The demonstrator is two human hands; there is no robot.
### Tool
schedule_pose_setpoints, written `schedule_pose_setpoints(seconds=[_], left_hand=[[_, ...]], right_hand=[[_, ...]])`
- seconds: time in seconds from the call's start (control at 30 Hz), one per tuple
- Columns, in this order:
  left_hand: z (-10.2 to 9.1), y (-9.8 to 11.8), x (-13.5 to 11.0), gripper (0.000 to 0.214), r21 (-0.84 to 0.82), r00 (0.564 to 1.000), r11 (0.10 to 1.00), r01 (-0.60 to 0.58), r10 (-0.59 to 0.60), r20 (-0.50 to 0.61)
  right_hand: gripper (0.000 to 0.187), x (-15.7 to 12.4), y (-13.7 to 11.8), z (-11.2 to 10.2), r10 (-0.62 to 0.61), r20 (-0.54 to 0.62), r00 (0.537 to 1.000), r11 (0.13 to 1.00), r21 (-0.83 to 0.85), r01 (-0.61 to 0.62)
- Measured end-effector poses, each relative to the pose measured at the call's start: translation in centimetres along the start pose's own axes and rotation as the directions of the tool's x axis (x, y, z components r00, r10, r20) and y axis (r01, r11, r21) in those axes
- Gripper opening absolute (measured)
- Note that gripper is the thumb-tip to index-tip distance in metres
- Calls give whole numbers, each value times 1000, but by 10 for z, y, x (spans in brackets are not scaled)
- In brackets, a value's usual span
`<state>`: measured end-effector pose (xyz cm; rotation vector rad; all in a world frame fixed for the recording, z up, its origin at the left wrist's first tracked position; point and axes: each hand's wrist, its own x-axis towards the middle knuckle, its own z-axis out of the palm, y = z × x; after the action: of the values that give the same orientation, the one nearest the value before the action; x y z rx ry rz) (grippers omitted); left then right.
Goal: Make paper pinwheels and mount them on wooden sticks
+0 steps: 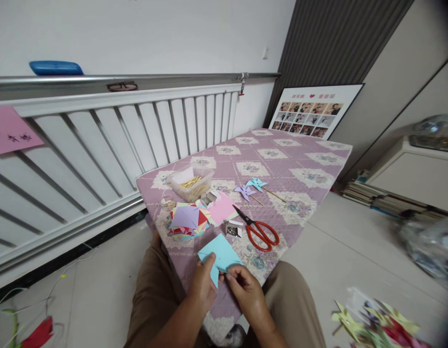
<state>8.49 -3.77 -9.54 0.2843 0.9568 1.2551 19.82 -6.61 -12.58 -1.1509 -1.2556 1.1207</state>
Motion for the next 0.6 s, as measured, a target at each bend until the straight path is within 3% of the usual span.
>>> schedule_pose_setpoints(seconds=[0.6], left_hand=[[1,-4,-2,26,30,998,998,-57,57,19]], right_hand=[[21,0,0,1,8,-31,999,1000,28,-7]])
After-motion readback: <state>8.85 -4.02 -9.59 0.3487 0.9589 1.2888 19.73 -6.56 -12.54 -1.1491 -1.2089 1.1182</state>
